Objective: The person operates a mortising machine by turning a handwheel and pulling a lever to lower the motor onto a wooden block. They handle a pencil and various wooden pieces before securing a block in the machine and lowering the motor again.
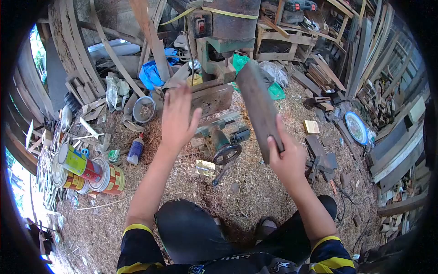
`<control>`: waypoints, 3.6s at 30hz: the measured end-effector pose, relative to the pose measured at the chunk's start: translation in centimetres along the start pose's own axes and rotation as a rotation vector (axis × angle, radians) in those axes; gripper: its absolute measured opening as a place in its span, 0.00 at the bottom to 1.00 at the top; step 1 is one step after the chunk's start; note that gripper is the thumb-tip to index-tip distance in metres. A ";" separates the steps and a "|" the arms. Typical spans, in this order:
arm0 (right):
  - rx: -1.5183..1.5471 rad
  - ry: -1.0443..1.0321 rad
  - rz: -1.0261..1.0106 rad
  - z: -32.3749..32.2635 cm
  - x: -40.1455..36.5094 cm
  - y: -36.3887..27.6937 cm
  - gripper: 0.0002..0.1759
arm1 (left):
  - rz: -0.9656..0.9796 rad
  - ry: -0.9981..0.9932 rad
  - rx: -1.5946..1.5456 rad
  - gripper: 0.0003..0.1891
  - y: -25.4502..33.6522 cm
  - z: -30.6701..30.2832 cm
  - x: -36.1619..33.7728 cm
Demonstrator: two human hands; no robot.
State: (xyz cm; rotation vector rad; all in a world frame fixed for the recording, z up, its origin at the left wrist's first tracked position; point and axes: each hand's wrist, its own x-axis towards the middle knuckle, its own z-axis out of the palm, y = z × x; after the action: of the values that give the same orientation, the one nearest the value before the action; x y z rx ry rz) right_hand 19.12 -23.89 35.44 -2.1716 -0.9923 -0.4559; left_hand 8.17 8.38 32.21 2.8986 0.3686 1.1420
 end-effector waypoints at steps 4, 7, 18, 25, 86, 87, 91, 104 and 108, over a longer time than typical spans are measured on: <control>-0.017 -0.154 0.107 -0.4 0.2 0.4 0.37 | -0.049 -0.167 -0.011 0.34 -0.1 0.7 0.1; 0.060 -0.082 0.203 -1.0 0.6 -0.2 0.37 | -0.030 -0.069 0.025 0.35 0.3 -0.2 0.5; 0.102 -0.059 0.210 -1.1 0.7 0.1 0.37 | -0.051 -0.007 -0.041 0.40 0.0 1.6 0.3; 0.073 -0.187 0.202 -0.4 0.1 -0.1 0.35 | -0.069 0.022 -0.052 0.40 -0.1 1.8 0.3; 0.082 -0.184 0.237 -0.4 -0.2 -0.7 0.36 | -0.166 0.195 -0.132 0.46 -0.2 2.2 -0.3; 0.084 -0.183 0.235 -0.7 0.2 -0.5 0.36 | -0.167 0.193 -0.137 0.46 -0.3 2.2 -0.2; 0.213 -0.013 0.292 -0.2 0.9 0.5 0.37 | -0.158 0.195 -0.151 0.46 -0.2 2.1 0.0; 0.074 0.096 -0.020 0.3 0.0 0.6 0.35 | -0.155 0.192 -0.148 0.48 0.0 2.6 -0.3; 0.099 -0.214 0.261 0.1 -0.4 0.7 0.35 | -0.150 0.187 -0.166 0.47 0.2 2.3 0.1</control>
State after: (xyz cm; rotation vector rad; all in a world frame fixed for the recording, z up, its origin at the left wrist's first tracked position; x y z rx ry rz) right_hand 19.46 -24.34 34.82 -2.2512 -0.8073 -0.0507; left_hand 9.84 8.44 30.55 2.5830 0.4609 1.3518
